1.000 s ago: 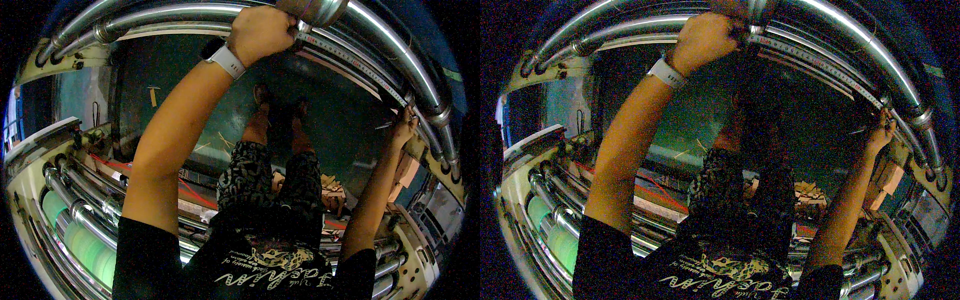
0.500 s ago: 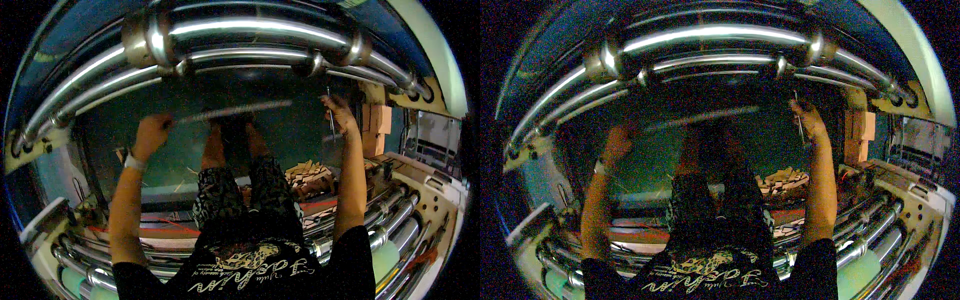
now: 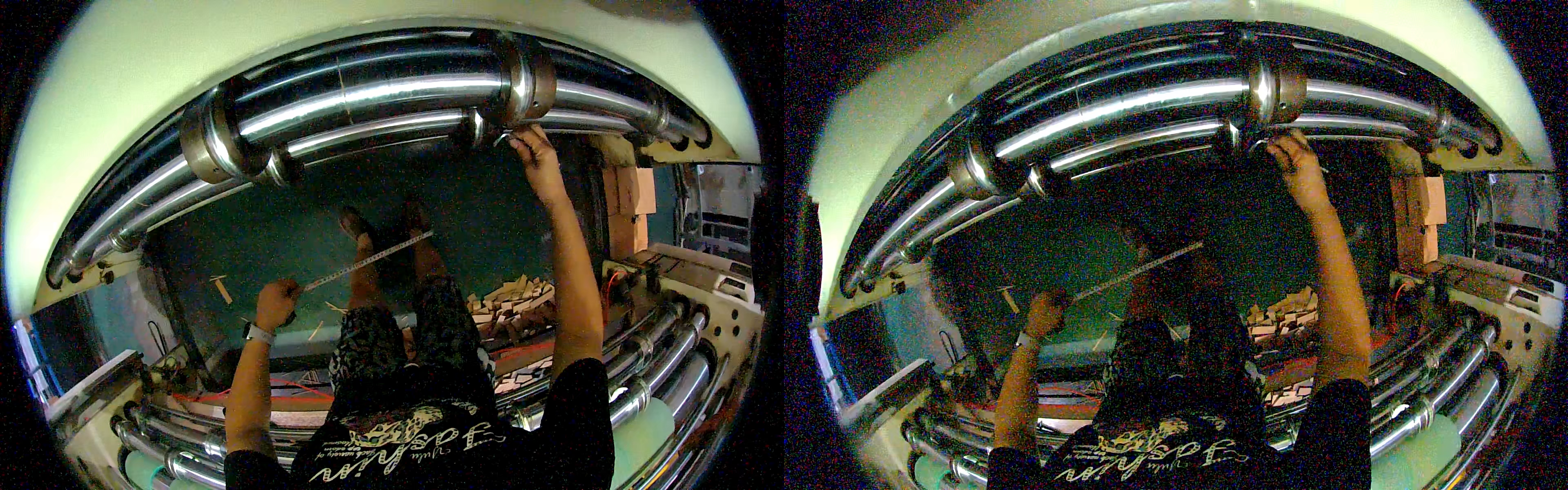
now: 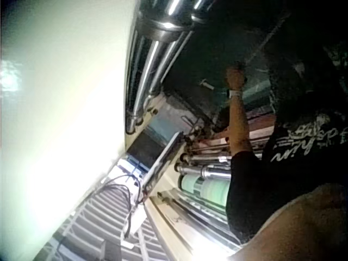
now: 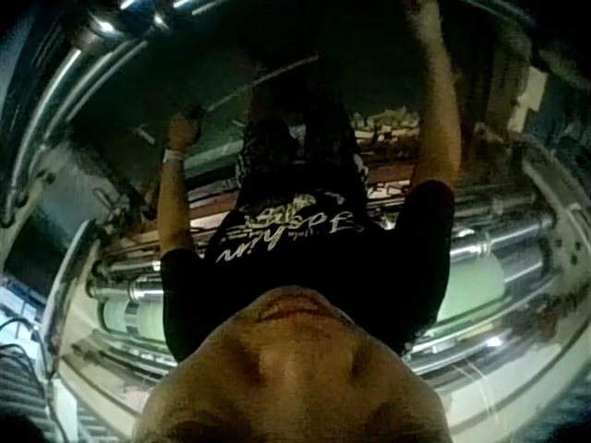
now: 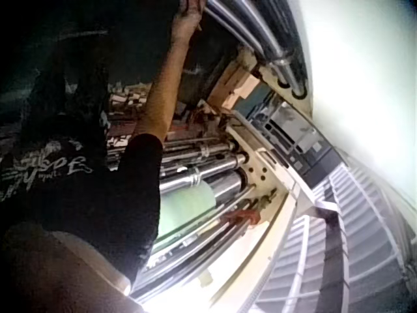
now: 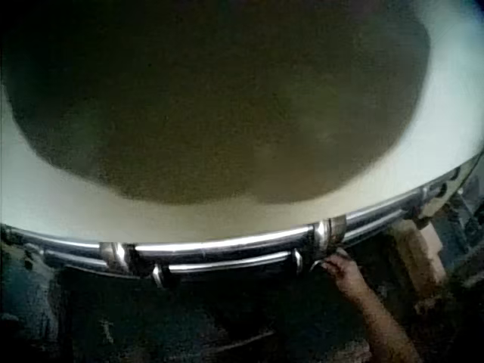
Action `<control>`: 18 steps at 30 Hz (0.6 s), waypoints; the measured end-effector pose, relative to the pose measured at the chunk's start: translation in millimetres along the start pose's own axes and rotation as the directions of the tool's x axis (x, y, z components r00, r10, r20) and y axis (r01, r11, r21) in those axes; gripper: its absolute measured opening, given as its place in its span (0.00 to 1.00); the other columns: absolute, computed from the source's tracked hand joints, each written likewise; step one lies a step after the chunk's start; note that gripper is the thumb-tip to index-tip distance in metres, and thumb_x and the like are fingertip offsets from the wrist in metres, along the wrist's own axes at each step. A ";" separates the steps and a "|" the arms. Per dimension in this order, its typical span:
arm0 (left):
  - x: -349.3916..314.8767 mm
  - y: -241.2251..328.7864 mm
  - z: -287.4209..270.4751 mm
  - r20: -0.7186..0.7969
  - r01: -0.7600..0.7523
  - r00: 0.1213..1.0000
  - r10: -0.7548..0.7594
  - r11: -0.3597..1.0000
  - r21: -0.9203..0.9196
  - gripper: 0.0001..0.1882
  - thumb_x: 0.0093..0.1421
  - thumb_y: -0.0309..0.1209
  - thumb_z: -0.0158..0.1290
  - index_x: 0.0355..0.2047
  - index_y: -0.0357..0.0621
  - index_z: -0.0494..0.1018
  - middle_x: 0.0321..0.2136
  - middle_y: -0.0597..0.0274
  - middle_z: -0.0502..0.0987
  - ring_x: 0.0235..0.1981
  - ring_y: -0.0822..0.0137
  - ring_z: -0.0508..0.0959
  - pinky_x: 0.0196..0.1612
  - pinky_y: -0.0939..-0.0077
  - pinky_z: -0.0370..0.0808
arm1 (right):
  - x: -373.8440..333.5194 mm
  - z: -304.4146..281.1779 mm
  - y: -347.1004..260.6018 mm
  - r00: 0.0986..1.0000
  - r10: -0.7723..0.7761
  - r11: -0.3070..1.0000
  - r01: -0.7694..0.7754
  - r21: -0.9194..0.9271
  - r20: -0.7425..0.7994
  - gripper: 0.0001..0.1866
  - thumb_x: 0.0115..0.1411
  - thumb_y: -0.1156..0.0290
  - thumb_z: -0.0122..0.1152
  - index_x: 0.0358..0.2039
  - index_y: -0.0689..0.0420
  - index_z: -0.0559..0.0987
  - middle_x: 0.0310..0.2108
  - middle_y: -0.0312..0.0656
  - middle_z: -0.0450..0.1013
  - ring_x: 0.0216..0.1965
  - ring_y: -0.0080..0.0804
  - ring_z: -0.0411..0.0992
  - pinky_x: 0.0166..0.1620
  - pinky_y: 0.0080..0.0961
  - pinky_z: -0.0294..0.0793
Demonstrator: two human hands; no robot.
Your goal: The person uses a measuring tape to check distances between metal rings on a large industrial printing or laminating machine, then uses a T-handle hex key to tighten screws on the ring clamps.
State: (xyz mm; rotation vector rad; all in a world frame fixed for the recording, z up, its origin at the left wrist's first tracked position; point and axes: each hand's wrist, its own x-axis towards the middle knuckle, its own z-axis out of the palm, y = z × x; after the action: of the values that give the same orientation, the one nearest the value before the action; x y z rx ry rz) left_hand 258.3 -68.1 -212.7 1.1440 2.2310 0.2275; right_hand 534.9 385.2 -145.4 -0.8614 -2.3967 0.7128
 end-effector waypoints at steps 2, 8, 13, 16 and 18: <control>4.5 0.3 1.7 0.052 0.056 0.997 -0.056 0.998 -0.010 0.11 0.51 0.36 0.50 0.26 0.42 0.74 0.23 0.50 0.74 0.27 0.50 0.74 0.29 0.61 0.70 | 3.8 -3.1 -4.0 0.999 -0.039 0.999 0.039 -0.019 0.003 0.07 0.50 0.76 0.56 0.31 0.60 0.73 0.32 0.46 0.69 0.37 0.45 0.67 0.42 0.31 0.67; 11.3 25.0 -3.7 0.055 0.035 0.998 -0.036 0.999 0.032 0.12 0.51 0.38 0.49 0.25 0.42 0.74 0.23 0.51 0.75 0.26 0.51 0.74 0.28 0.61 0.70 | 8.7 -13.9 5.1 0.943 -0.312 0.905 0.331 -0.267 0.111 0.10 0.45 0.84 0.54 0.30 0.61 0.72 0.38 0.45 0.67 0.42 0.45 0.65 0.45 0.30 0.66; 12.5 10.2 14.5 0.064 0.012 0.998 -0.016 0.999 0.050 0.12 0.51 0.38 0.50 0.25 0.42 0.74 0.22 0.52 0.75 0.25 0.51 0.75 0.28 0.61 0.70 | 21.8 -31.5 2.2 0.842 -0.382 0.750 0.523 -0.404 0.381 0.08 0.52 0.69 0.50 0.32 0.57 0.73 0.39 0.45 0.67 0.44 0.45 0.65 0.51 0.35 0.63; 11.9 9.4 20.7 0.098 0.029 0.995 -0.034 0.998 0.054 0.12 0.50 0.38 0.50 0.26 0.43 0.74 0.22 0.52 0.75 0.25 0.51 0.75 0.28 0.61 0.70 | 31.8 -34.9 11.2 0.797 -0.356 0.722 0.566 -0.399 0.488 0.11 0.55 0.65 0.47 0.35 0.57 0.73 0.40 0.45 0.67 0.45 0.44 0.65 0.51 0.36 0.62; 13.3 -6.2 33.9 0.103 -0.006 0.995 0.002 0.999 0.037 0.12 0.50 0.39 0.50 0.26 0.44 0.74 0.23 0.52 0.75 0.25 0.52 0.75 0.28 0.62 0.71 | 29.7 -32.6 21.2 0.836 -0.324 0.766 0.506 -0.396 0.442 0.12 0.56 0.66 0.47 0.36 0.57 0.72 0.40 0.44 0.67 0.43 0.42 0.66 0.49 0.35 0.64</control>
State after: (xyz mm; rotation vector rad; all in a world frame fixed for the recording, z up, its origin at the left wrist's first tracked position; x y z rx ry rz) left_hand 268.3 -65.6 -248.2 1.1538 2.1508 0.1268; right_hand 543.1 429.5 -126.3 -0.3388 -3.0243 0.0466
